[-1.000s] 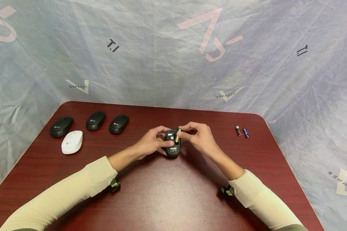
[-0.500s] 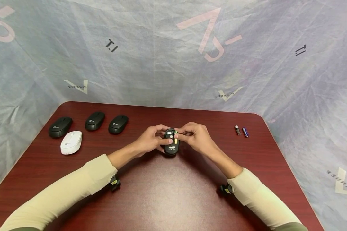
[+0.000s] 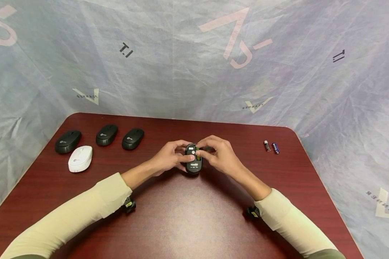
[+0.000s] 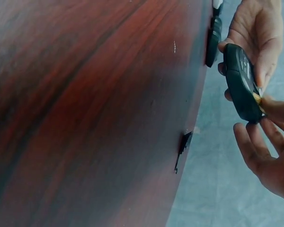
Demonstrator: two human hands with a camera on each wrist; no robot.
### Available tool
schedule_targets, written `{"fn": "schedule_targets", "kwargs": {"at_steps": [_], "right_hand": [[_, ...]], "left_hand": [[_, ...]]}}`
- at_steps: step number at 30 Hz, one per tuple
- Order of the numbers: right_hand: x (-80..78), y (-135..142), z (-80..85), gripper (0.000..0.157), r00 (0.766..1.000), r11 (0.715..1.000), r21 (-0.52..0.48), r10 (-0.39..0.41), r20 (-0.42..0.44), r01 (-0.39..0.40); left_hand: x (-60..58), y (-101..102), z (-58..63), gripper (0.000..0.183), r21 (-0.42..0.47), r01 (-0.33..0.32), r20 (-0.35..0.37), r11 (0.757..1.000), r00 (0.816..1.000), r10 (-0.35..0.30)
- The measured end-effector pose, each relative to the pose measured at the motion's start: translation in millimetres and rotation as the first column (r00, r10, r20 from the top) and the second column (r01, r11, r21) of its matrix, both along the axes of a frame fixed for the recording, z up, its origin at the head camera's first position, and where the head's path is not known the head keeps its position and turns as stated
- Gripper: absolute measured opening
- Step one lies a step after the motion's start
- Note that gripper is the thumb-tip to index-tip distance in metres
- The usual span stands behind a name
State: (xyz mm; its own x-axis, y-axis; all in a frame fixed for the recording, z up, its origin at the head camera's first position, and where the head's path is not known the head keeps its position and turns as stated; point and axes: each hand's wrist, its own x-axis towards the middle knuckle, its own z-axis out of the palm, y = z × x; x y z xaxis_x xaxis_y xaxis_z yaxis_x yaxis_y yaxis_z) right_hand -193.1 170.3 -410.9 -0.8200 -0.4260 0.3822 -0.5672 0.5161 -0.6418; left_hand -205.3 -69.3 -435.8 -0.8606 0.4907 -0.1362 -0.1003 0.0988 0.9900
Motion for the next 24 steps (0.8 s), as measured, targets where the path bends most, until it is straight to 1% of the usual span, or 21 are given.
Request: {"fn": "schedule_targets", "kwargs": {"at_steps": [2,4,6,7,8,9,11,13,14,15,17,21,24], "right_hand": [[-0.1,-1,0.4,0.012,1.000,1.000,-0.006,-0.005,0.007,0.005],[-0.8,-1,1.3,0.010,0.999,0.999,-0.026,-0.023,0.045,0.024],[-1.9,-2,1.9,0.012,0.991,0.997,-0.051,-0.049,0.126,0.056],[-2.6,-2,2.2,0.016,0.982,0.996,-0.061,-0.061,0.177,0.072],[-2.9,-2,3.0,0.021,0.968,0.994,-0.079,-0.059,0.244,0.081],[-3.5,-2,3.6,0.026,0.948,0.992,-0.098,-0.048,0.315,0.083],[-4.6,-2,4.9,0.037,0.897,0.989,-0.124,-0.014,0.441,0.076],[-5.7,-1,6.3,0.041,0.848,0.989,-0.139,0.024,0.529,0.058],[-6.1,-1,6.9,0.041,0.828,0.988,-0.149,0.043,0.560,0.050],[-6.7,-1,6.9,0.039,0.817,0.988,-0.151,0.052,0.575,0.043],[-6.9,-1,6.3,0.034,0.815,0.988,-0.149,0.054,0.577,0.040],[-6.0,-3,1.1,0.026,0.842,0.988,-0.139,0.014,0.540,0.072],[-4.1,-5,-3.5,0.022,0.861,0.987,-0.114,-0.038,0.507,0.111]], "left_hand": [[0.2,0,0.8,0.051,0.000,-0.001,-0.008,1.000,1.000,0.001],[0.2,0,1.5,0.051,0.001,-0.005,-0.014,1.000,1.000,0.005],[0.5,0,2.4,0.051,0.004,-0.008,-0.013,1.000,1.000,0.008],[0.6,0,2.4,0.051,0.005,-0.008,-0.014,1.000,1.000,0.008],[1.0,-1,2.7,0.052,0.005,-0.006,-0.015,1.000,1.000,0.006],[1.0,-1,2.2,0.051,0.007,-0.004,-0.021,1.000,1.000,0.004],[1.4,-1,1.7,0.052,0.006,-0.001,-0.029,1.000,1.000,0.001],[1.8,-1,1.2,0.053,0.001,-0.002,-0.037,1.000,0.999,0.002],[2.1,-1,0.9,0.053,-0.001,-0.001,-0.040,1.000,0.999,0.001],[2.3,-1,0.7,0.053,-0.004,-0.001,-0.042,1.000,0.999,0.001],[3.0,0,1.1,0.053,-0.008,-0.002,-0.039,1.000,0.999,0.002],[4.5,2,2.0,0.053,-0.012,0.004,-0.042,1.000,0.999,-0.004],[5.0,4,1.6,0.053,-0.016,0.014,-0.041,1.000,0.999,-0.014]]}}
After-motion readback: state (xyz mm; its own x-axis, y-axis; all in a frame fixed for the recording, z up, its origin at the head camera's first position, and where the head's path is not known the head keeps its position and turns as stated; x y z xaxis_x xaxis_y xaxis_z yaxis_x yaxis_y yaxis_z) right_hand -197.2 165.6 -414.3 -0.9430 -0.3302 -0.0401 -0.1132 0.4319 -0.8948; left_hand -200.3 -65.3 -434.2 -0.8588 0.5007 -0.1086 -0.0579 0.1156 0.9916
